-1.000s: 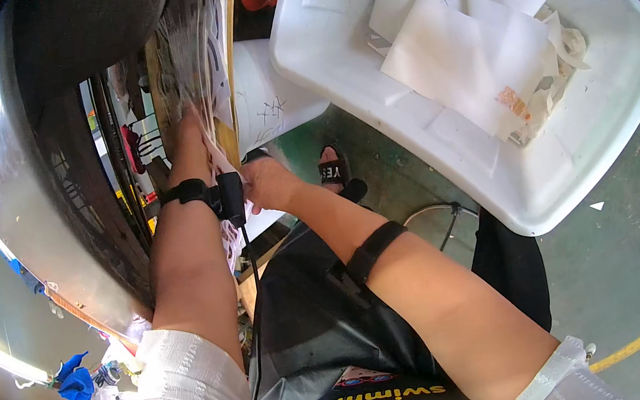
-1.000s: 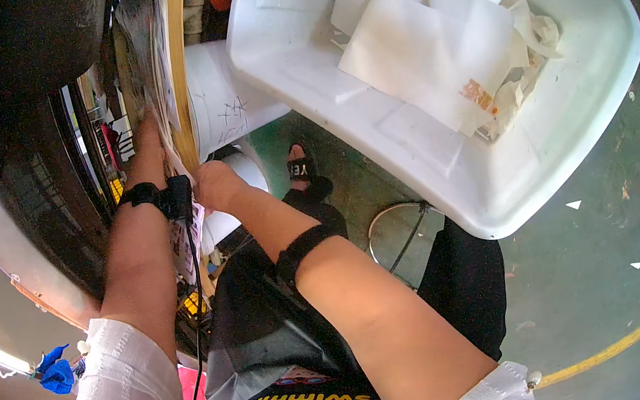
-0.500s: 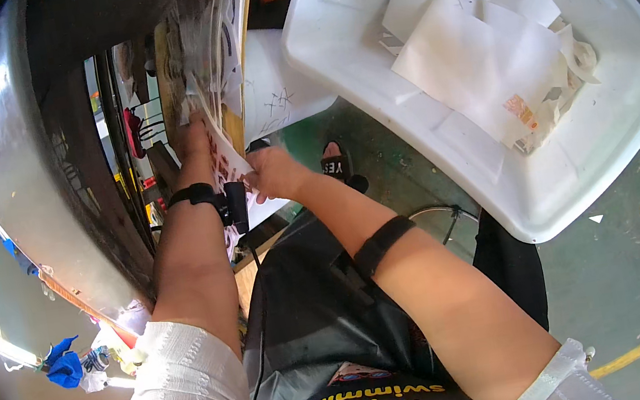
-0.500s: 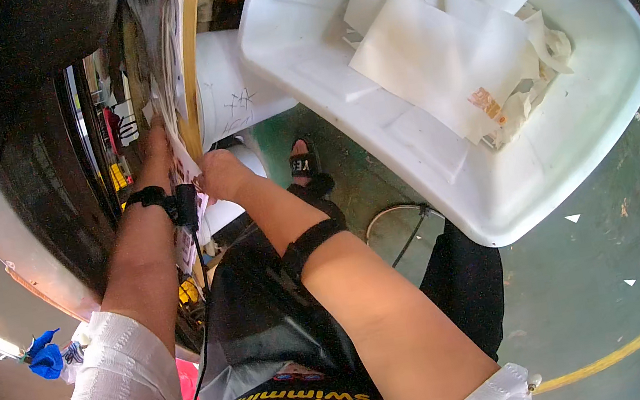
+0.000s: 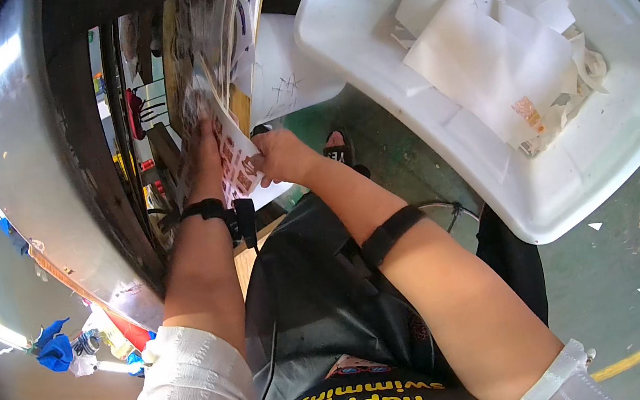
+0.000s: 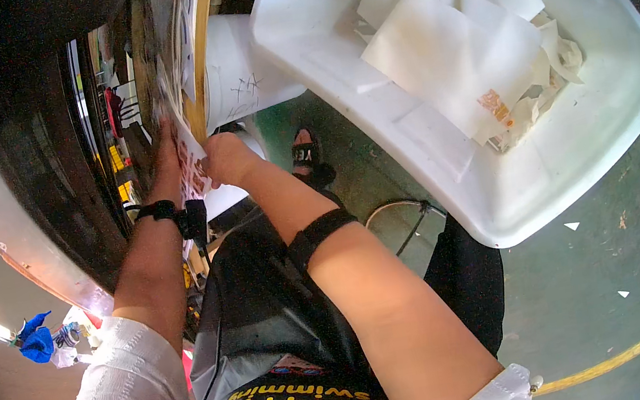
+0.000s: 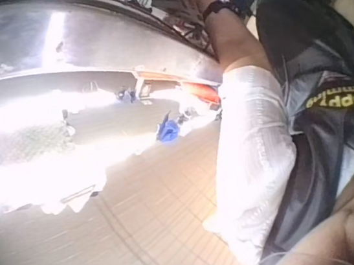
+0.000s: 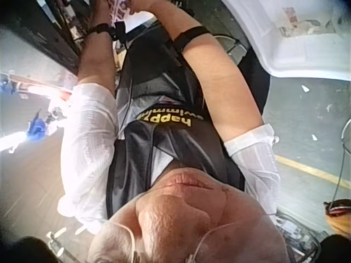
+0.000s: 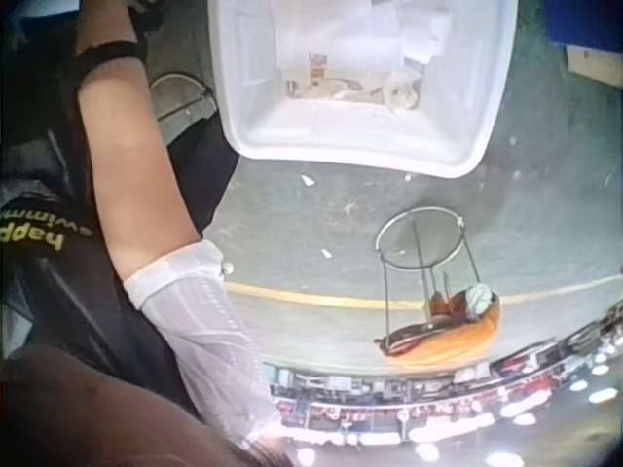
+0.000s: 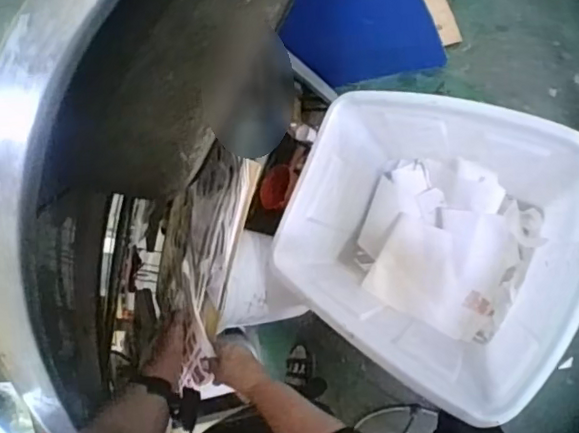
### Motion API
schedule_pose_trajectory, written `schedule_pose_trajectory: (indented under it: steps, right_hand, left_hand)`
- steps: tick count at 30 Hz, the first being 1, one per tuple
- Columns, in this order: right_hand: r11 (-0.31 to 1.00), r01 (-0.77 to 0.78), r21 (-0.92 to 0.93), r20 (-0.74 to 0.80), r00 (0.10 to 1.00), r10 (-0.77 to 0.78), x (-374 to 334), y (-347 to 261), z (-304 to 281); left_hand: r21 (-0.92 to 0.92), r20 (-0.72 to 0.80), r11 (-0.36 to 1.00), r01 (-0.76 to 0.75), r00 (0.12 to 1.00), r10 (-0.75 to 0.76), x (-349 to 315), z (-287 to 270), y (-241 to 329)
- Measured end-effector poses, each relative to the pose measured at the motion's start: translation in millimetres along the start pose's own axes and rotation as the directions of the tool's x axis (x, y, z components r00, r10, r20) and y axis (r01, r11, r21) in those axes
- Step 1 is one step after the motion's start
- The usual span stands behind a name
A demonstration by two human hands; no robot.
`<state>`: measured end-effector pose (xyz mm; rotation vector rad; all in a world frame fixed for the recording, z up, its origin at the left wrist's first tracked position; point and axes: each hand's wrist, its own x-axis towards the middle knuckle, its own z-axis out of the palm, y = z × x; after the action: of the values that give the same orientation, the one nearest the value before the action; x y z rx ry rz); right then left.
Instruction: Wiping red metal cans and applying adhesive labels or seals on a production line.
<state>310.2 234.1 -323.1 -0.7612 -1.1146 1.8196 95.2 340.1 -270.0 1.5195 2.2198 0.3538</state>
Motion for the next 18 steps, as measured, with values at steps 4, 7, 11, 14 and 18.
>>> schedule_pose_trajectory:
  steps: [4,7,11,14,18]
  right_hand:
    - [1.000,0.025,-0.009,0.016,1.000,-0.025,-1,-7,1]
    - [0.998,0.064,-0.006,-0.012,0.998,-0.064,0,-8,2]
    - [0.998,0.054,-0.027,-0.001,0.999,-0.054,0,-8,1]
    - [0.994,0.095,-0.060,0.002,0.995,-0.095,2,-8,1]
    - [0.992,0.087,-0.089,-0.013,0.996,-0.088,2,-8,0]
  left_hand:
    - [-0.138,-0.013,0.990,0.011,1.000,-0.013,-10,1,31]
    - [0.284,-0.069,0.951,-0.122,0.987,0.147,0,-7,49]
    - [0.424,-0.110,0.894,-0.142,0.972,0.206,5,-5,51]
    - [0.480,-0.114,0.871,-0.101,0.978,0.176,8,-6,52]
    - [0.580,-0.201,0.814,-0.021,0.965,0.168,-4,-2,58]
